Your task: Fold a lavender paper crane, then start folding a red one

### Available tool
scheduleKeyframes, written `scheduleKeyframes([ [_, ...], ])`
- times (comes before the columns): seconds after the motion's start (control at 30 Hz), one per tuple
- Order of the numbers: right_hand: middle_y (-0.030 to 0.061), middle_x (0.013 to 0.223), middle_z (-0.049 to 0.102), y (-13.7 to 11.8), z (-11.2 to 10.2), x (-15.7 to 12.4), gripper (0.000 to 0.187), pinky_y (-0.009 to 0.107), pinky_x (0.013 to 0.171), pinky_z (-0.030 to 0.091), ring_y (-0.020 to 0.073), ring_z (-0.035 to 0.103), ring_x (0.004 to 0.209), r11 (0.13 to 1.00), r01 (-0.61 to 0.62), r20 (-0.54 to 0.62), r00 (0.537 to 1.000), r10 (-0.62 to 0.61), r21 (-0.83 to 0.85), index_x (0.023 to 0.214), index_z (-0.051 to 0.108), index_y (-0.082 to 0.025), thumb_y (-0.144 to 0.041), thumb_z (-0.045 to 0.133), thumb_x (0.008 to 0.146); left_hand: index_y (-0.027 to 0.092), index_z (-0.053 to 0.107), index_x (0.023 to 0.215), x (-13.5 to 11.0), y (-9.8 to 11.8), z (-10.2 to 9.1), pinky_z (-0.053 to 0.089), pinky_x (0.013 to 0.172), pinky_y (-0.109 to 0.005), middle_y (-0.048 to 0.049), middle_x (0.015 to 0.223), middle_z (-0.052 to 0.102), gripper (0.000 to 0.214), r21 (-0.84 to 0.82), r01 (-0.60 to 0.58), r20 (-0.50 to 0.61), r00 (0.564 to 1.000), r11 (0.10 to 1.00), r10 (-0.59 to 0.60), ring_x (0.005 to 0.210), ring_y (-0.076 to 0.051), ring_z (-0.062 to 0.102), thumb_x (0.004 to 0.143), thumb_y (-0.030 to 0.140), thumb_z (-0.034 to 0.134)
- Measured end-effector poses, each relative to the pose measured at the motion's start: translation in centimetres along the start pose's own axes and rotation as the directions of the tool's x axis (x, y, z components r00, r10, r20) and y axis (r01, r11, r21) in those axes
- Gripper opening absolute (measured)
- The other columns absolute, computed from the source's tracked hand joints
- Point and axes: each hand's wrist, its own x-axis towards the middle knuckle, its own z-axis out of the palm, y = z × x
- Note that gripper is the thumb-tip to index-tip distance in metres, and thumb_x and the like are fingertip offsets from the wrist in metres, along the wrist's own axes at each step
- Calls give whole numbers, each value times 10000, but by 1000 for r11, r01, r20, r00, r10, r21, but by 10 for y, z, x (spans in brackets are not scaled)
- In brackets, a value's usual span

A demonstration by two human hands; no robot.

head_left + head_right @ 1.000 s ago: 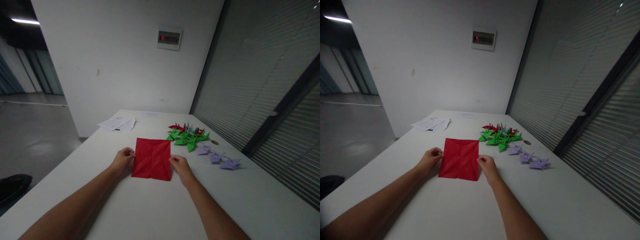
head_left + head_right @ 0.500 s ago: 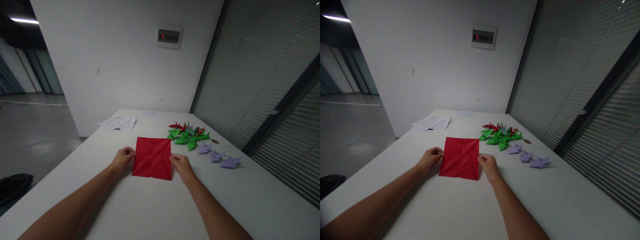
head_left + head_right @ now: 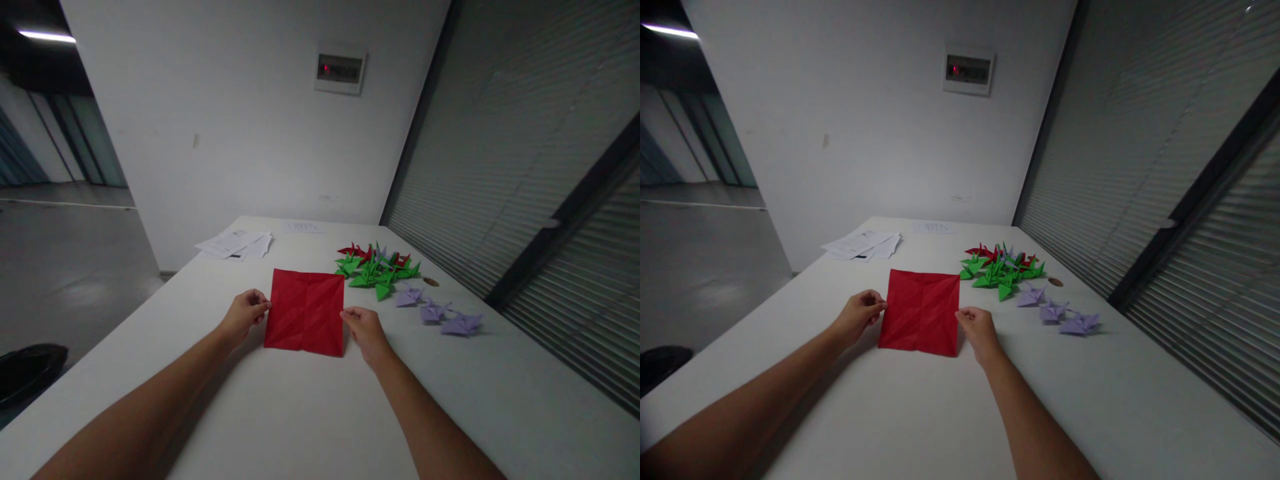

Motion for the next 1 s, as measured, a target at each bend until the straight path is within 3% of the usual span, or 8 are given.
scheduleKeyframes([
  [0.27,-51,463,479,4,0,2,271,219,402,201,83,357,416,999,-33,52,998,33,-4,700,667,-173,-428,750,658,166,594,743,-2,0,2,290,468,-200,53,595,553,313,-77,73,44,997,994,-70,486,-64,458,591,272,846],
  [0.43,-62,389,487,6,0,2,242,201,357,170,69,313,330,990,-127,112,985,132,-54,731,651,-178,-415,683,691,159,627,780,0,-6,3,308,475,-211,31,626,601,316,31,131,62,989,991,-133,497,-82,489,557,247,832],
  [0.63,-35,380,520,14,0,3,221,189,348,202,70,357,319,981,-177,113,976,186,-82,663,647,-163,-381,679,668,136,658,722,2,-10,3,327,477,-228,12,558,599,264,155,161,70,982,975,-173,485,-105,500,518,214,807],
  [0.8,-52,391,504,15,-2,5,231,185,347,184,55,325,320,981,-182,78,979,186,-60,694,657,-156,-386,669,668,130,695,766,3,-13,1,330,479,-222,-5,620,627,292,76,177,65,981,981,-182,501,-96,494,519,209,829],
  [1.0,-68,381,483,13,-3,6,228,187,342,169,51,305,314,982,-179,60,981,182,-53,695,627,-171,-389,685,658,132,694,770,3,-11,-2,283,460,-209,22,599,576,284,30,198,142,969,980,-200,478,-69,435,551,243,837],
])
